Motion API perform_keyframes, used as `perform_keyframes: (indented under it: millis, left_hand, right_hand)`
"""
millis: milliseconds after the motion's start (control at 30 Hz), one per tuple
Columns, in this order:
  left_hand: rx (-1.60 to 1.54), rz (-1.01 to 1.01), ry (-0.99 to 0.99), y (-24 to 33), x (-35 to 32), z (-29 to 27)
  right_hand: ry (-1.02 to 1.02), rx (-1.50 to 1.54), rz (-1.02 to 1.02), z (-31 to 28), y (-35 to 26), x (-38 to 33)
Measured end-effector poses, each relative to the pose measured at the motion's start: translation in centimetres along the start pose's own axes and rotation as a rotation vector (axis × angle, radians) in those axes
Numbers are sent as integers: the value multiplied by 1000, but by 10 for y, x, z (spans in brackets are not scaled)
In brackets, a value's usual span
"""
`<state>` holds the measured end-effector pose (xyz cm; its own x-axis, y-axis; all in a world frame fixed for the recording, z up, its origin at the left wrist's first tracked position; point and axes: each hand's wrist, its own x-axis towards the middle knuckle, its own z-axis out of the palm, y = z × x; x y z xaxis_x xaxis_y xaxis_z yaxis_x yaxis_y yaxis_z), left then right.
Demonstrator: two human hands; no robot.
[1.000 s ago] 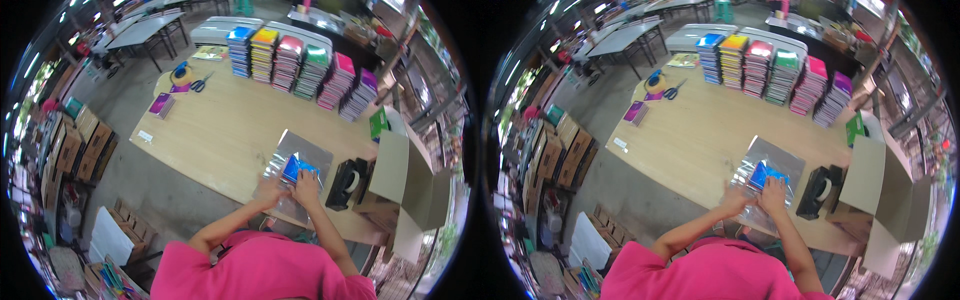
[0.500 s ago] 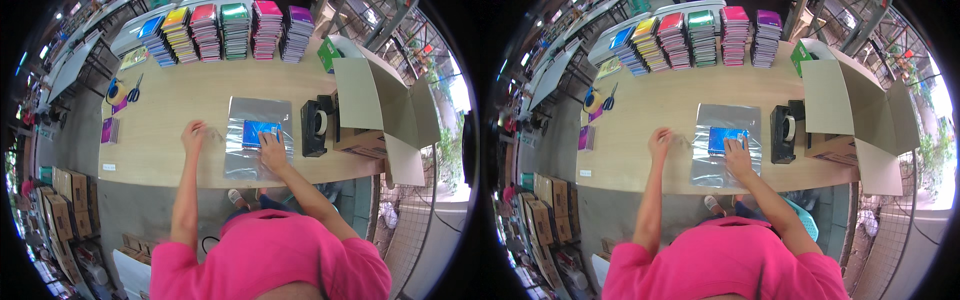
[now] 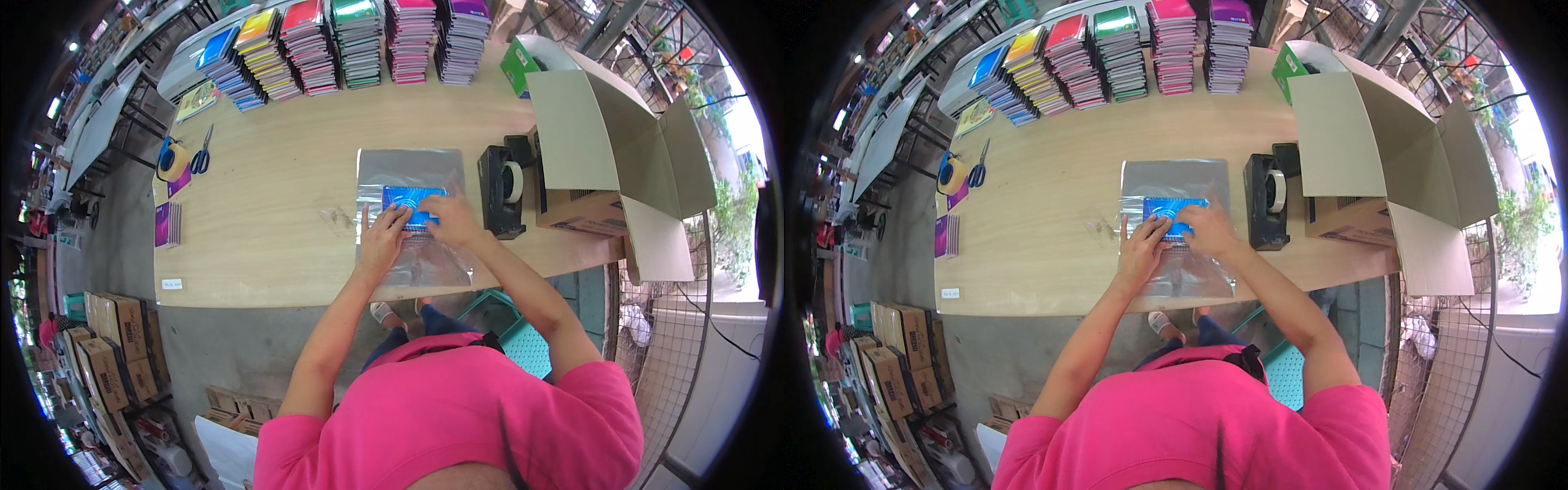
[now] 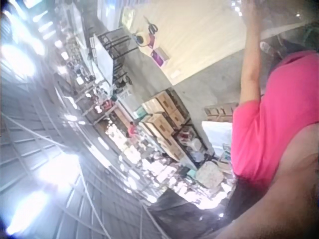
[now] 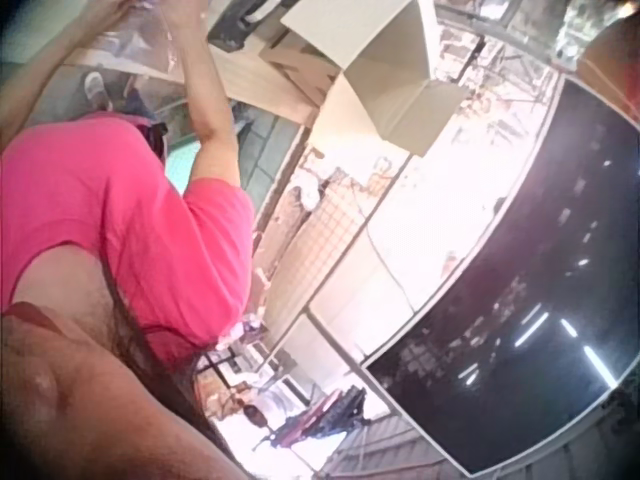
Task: The person trims wire binding from a stack of notebooks using pliers, then organizes several notebooks of different colors into a group and wraps them in a silver foil sheet using tape.
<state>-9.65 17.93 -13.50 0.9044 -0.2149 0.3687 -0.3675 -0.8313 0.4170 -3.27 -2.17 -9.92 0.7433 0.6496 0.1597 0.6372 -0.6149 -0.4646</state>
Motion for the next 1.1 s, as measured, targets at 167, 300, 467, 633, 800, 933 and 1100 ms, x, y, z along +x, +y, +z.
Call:
perform_keyframes:
  millis: [167, 300, 467, 633, 800, 933, 1100]
  left_hand:
    - [50, -3, -2, 3, 1, 1]
    - [63, -3, 6, 6, 4, 4]
    - [53, -30, -1, 3, -3, 5]
    - [65, 7, -9, 5, 3, 8]
    - [69, 19, 9, 2, 4, 9]
    - [81, 7, 12, 1, 3, 3]
    - [85, -5, 21, -4, -6, 4]
  right_hand:
    - [126, -494, -104, -37, 14, 19]
    - [-7, -638, -172, -33, 40, -67]
    - [641, -59, 675, -86, 44, -121]
    - [273, 736, 1154, -82, 97, -123]
    - [521, 600, 961, -58, 93, -137]
    - [649, 1064, 1286, -12, 55, -160]
    - [652, 1767, 1095, 47, -11, -143]
